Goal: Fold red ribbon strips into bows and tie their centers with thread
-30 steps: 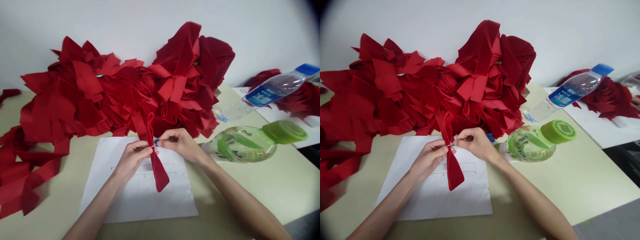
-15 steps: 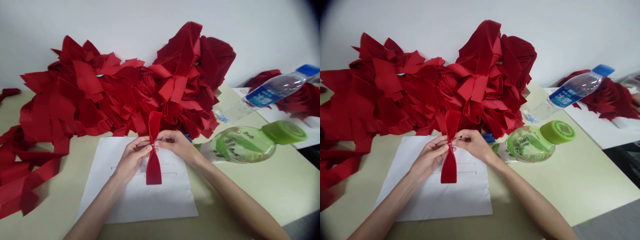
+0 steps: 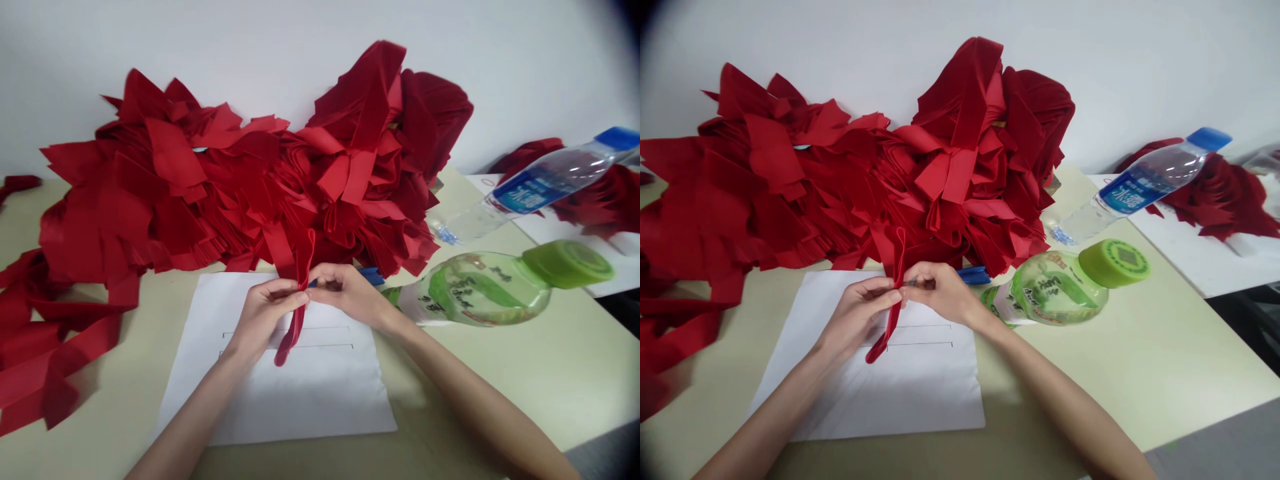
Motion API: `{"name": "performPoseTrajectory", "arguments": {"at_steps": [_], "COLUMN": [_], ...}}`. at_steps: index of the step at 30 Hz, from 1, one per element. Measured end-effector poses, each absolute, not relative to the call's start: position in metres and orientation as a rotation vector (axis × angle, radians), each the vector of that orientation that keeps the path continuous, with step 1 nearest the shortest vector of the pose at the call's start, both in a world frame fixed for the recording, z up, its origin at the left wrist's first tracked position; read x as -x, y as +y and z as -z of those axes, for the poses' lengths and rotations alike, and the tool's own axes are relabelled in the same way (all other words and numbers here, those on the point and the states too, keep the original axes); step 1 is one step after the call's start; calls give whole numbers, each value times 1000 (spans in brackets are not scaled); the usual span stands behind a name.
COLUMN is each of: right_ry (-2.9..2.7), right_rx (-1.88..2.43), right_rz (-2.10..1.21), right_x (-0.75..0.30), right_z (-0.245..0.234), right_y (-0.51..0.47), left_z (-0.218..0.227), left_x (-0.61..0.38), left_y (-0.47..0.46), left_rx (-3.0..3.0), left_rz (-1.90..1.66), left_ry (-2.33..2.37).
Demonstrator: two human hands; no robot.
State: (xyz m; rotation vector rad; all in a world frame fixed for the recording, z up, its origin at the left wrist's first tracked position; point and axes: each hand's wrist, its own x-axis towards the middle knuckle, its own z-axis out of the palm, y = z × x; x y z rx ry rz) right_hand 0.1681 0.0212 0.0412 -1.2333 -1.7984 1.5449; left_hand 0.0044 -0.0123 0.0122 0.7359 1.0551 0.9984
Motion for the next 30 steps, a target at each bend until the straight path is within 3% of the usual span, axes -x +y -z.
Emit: {"name": "performPoseTrajectory", "arguments": {"at_steps": [3,9,18,30], "right_ry": [-1848,-2135,-2660,-2785], "right_rx": [1209,1446,1401,1100], "right_rz": [-1530,-821,-202,-116], "right_x": [-172,-182,-178,-182], "right_z": [-39,-24,-23,-27], "right_y": [23,26,21,23], "left_z": [-14,-13,-5,-11], "left_x": [1,12,14,15], "left_y": [-11,-10,-11,-10], "left_rx": [-734,-869,-844,-781], "left_rz": [-954,-991,-995,-976], "left_ry": [1026,1081,1081,1101]}}
